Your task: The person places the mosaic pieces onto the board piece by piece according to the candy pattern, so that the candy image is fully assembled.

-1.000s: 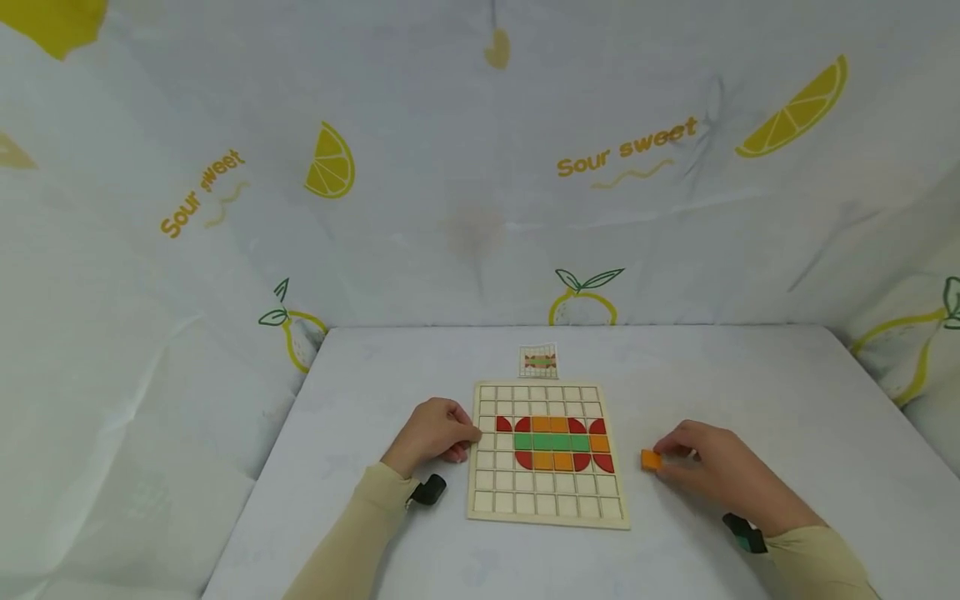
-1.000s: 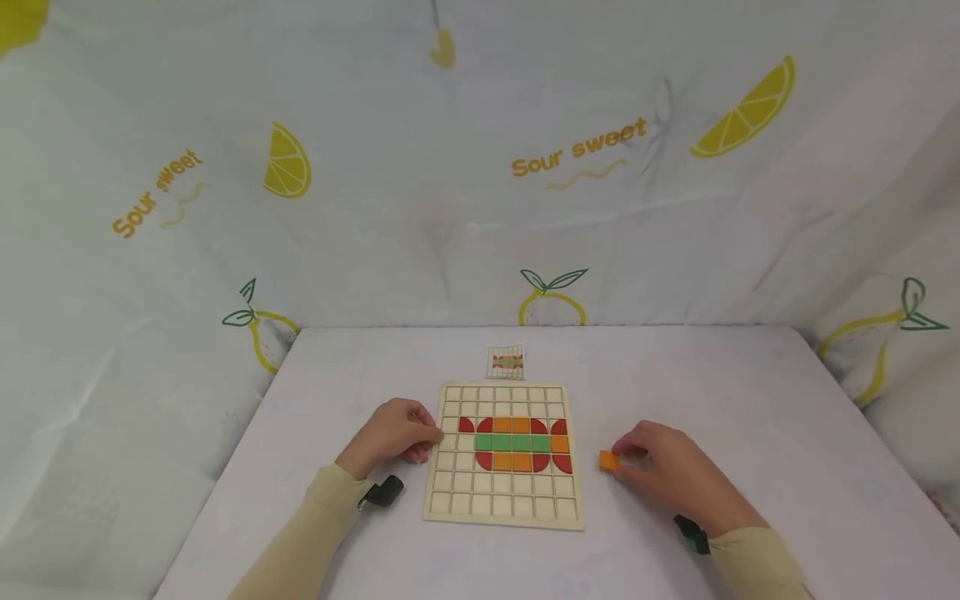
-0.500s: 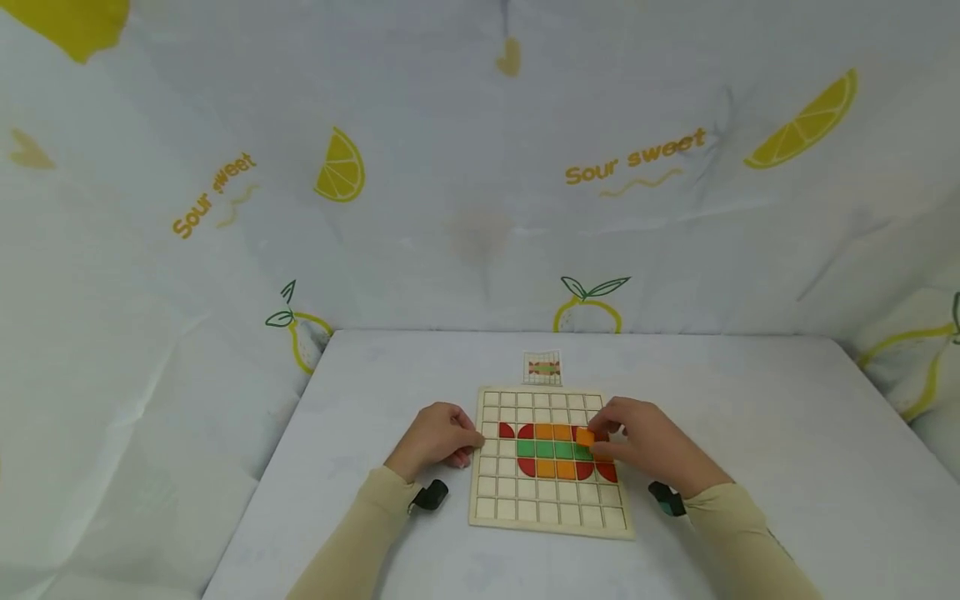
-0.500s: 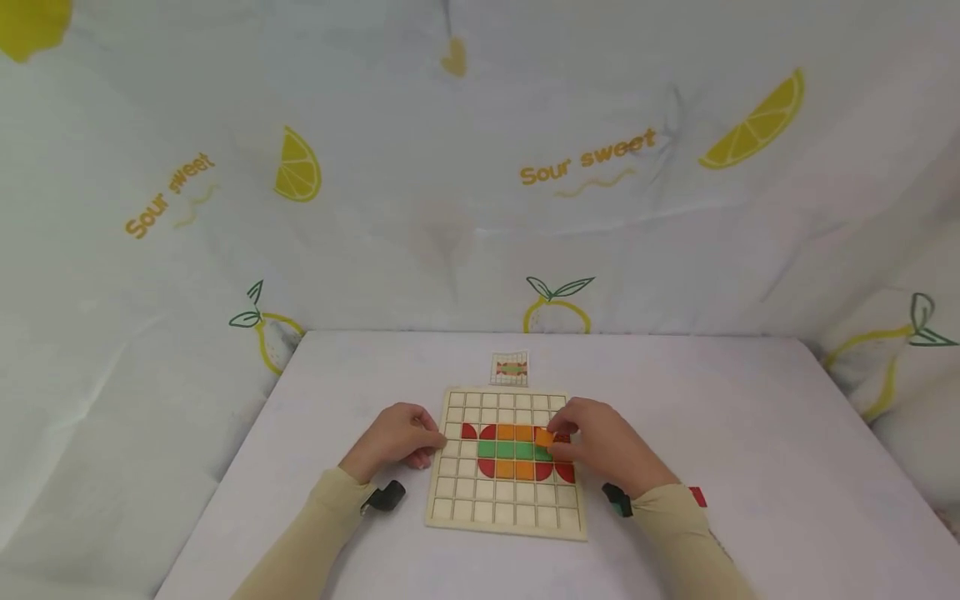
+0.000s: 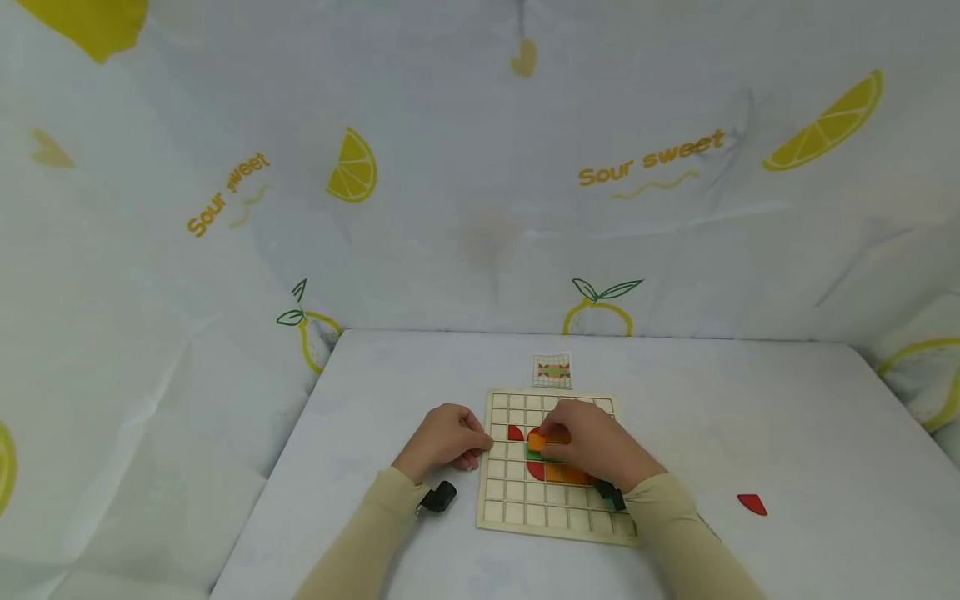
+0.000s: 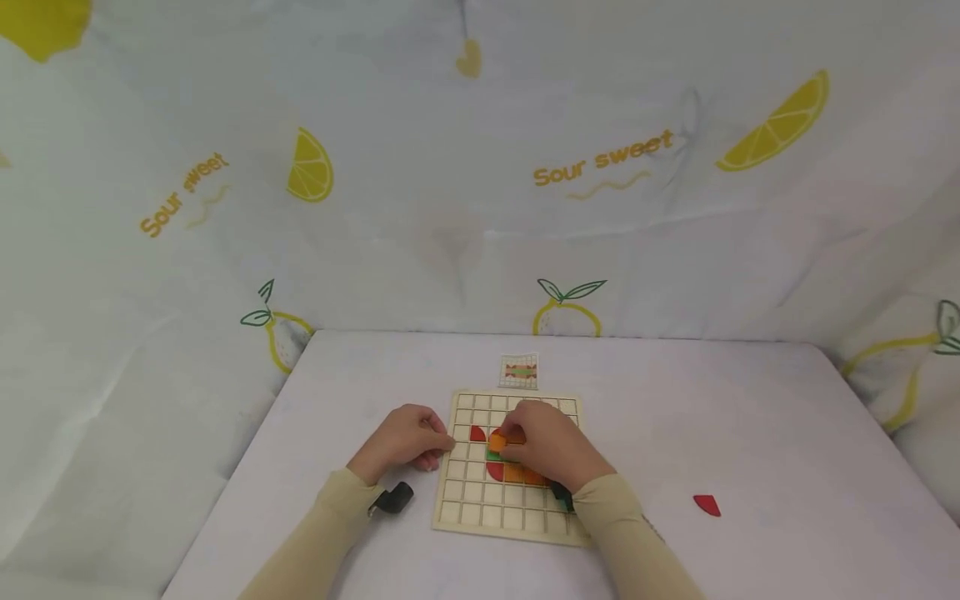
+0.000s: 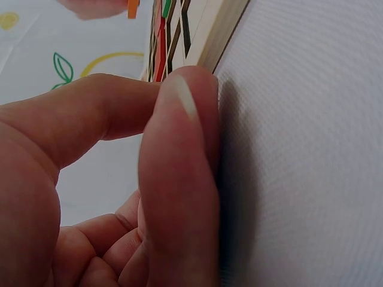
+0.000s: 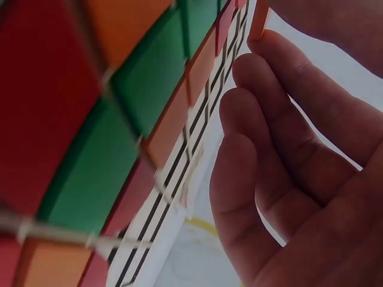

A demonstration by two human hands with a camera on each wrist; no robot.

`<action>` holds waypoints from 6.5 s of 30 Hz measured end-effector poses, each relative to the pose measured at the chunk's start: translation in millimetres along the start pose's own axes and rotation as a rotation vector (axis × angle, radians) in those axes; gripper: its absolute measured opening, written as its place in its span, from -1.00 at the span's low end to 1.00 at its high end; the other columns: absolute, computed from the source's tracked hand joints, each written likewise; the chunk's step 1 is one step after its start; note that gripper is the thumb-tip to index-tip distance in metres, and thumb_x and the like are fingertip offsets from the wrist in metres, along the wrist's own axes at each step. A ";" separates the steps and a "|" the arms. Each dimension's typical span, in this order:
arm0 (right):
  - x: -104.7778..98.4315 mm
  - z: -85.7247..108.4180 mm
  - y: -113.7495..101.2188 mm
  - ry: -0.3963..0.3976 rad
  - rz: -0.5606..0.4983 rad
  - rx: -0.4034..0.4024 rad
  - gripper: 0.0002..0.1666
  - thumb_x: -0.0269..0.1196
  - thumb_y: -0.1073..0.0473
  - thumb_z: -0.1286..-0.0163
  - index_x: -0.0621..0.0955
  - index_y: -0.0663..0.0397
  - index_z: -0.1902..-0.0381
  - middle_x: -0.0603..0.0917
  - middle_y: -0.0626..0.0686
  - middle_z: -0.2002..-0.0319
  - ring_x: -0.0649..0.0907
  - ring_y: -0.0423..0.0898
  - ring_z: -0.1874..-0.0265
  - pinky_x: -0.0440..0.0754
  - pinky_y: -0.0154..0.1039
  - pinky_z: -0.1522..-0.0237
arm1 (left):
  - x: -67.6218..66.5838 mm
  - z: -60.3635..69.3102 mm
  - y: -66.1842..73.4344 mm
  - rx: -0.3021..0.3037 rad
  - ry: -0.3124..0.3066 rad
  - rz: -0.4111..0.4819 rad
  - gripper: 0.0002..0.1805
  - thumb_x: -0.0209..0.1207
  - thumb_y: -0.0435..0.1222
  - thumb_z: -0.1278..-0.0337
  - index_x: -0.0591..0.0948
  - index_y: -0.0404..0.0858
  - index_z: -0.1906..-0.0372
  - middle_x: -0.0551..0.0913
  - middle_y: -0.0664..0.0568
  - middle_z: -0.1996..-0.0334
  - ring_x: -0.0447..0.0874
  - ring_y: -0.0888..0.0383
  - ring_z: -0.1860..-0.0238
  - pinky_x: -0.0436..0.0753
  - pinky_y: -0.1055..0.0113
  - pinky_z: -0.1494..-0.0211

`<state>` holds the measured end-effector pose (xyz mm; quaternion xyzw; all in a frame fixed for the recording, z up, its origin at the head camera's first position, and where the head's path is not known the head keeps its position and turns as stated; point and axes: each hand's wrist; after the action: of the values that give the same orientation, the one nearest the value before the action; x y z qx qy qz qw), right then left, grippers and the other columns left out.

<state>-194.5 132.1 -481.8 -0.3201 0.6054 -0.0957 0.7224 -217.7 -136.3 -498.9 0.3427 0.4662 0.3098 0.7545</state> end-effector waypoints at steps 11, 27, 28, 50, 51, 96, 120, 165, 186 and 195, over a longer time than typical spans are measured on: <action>17.7 -9.7 -20.4 0.007 0.094 -0.018 -0.81 0.63 0.06 -0.25 0.79 -0.15 0.25 0.68 -0.23 0.29 0.60 -0.24 0.25 0.71 -0.14 0.00 | 2.7 -3.8 -3.5 -0.015 -0.004 0.008 -0.81 0.50 -0.23 -0.16 0.69 -0.20 0.30 0.76 0.03 0.57 0.71 0.21 0.61 0.72 0.39 0.48; 20.7 -13.9 -26.1 0.006 0.145 -0.053 -0.82 0.63 0.08 -0.24 0.80 -0.13 0.29 0.67 -0.23 0.32 0.58 -0.25 0.27 0.70 -0.17 0.08 | 0.9 -3.1 -1.1 -0.011 0.003 0.014 -0.82 0.49 -0.25 -0.16 0.69 -0.19 0.32 0.76 0.02 0.58 0.72 0.21 0.62 0.72 0.39 0.48; 21.4 -14.3 -26.6 0.003 0.142 -0.055 -0.83 0.63 0.08 -0.24 0.80 -0.13 0.29 0.67 -0.23 0.33 0.58 -0.25 0.28 0.70 -0.18 0.08 | 0.7 -2.8 -1.3 -0.012 0.003 0.018 -0.82 0.49 -0.26 -0.15 0.69 -0.20 0.32 0.76 0.01 0.58 0.72 0.21 0.62 0.72 0.39 0.48; 22.2 -12.9 -34.6 0.007 0.153 -0.059 -0.82 0.62 0.06 -0.27 0.77 -0.14 0.33 0.67 -0.20 0.34 0.57 -0.24 0.30 0.70 -0.18 0.09 | -0.2 -1.5 -1.9 -0.016 0.002 -0.002 -0.82 0.47 -0.24 -0.18 0.68 -0.20 0.31 0.76 0.01 0.59 0.72 0.20 0.63 0.73 0.38 0.48; 21.8 -12.9 -34.6 0.007 0.152 -0.056 -0.81 0.62 0.05 -0.27 0.77 -0.14 0.32 0.67 -0.20 0.34 0.57 -0.24 0.30 0.70 -0.18 0.09 | -0.6 -1.4 -1.9 -0.015 0.002 0.001 -0.82 0.48 -0.24 -0.17 0.68 -0.21 0.31 0.76 0.00 0.59 0.72 0.20 0.63 0.73 0.38 0.48; -76.9 151.5 132.2 0.124 0.193 0.300 -0.70 0.54 -0.02 -0.35 0.79 0.07 0.16 0.75 -0.07 0.25 0.72 -0.03 0.22 0.76 0.08 0.15 | 0.2 -1.8 -6.6 0.000 -0.015 -0.003 -0.80 0.48 -0.25 -0.15 0.69 -0.24 0.28 0.74 0.02 0.57 0.70 0.20 0.61 0.71 0.38 0.47; -78.5 162.0 158.3 0.038 0.137 0.445 -0.52 0.61 -0.08 -0.24 0.77 0.17 0.10 0.78 0.00 0.19 0.70 -0.01 0.18 0.78 0.16 0.06 | 3.1 -3.9 -6.2 0.023 -0.009 0.007 -0.78 0.50 -0.23 -0.16 0.68 -0.24 0.28 0.76 0.01 0.56 0.70 0.21 0.61 0.71 0.37 0.48; -23.6 20.7 21.3 0.021 0.024 0.003 -0.85 0.58 0.05 -0.32 0.80 -0.21 0.21 0.67 -0.24 0.28 0.61 -0.20 0.22 0.70 -0.16 0.05 | 3.1 -2.8 -2.7 0.002 0.012 0.011 -0.80 0.50 -0.24 -0.16 0.68 -0.22 0.30 0.75 0.02 0.58 0.70 0.22 0.63 0.70 0.40 0.49; 23.9 -1.2 -28.4 -0.030 0.111 -0.160 -0.83 0.62 0.00 -0.26 0.79 -0.25 0.27 0.59 -0.32 0.32 0.53 -0.30 0.30 0.63 -0.28 0.17 | 0.8 -5.1 -3.1 0.004 0.008 0.018 -0.81 0.50 -0.25 -0.14 0.68 -0.20 0.32 0.75 0.02 0.60 0.70 0.22 0.63 0.70 0.39 0.49; 27.4 -1.1 -31.6 -0.062 0.111 -0.165 -0.83 0.61 0.02 -0.29 0.79 -0.18 0.26 0.59 -0.28 0.33 0.52 -0.27 0.30 0.63 -0.28 0.15 | 1.9 -3.3 -2.0 0.012 0.010 0.003 -0.82 0.49 -0.25 -0.13 0.68 -0.20 0.34 0.75 0.03 0.61 0.70 0.22 0.64 0.68 0.40 0.50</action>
<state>-180.8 92.8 -485.8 -0.3472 0.6054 0.0043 0.7162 -219.7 -135.2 -502.6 0.3463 0.4711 0.3098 0.7498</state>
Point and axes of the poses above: each hand's wrist, its own z-axis away from the middle knuckle, its own x-axis out of the palm, y = z × x
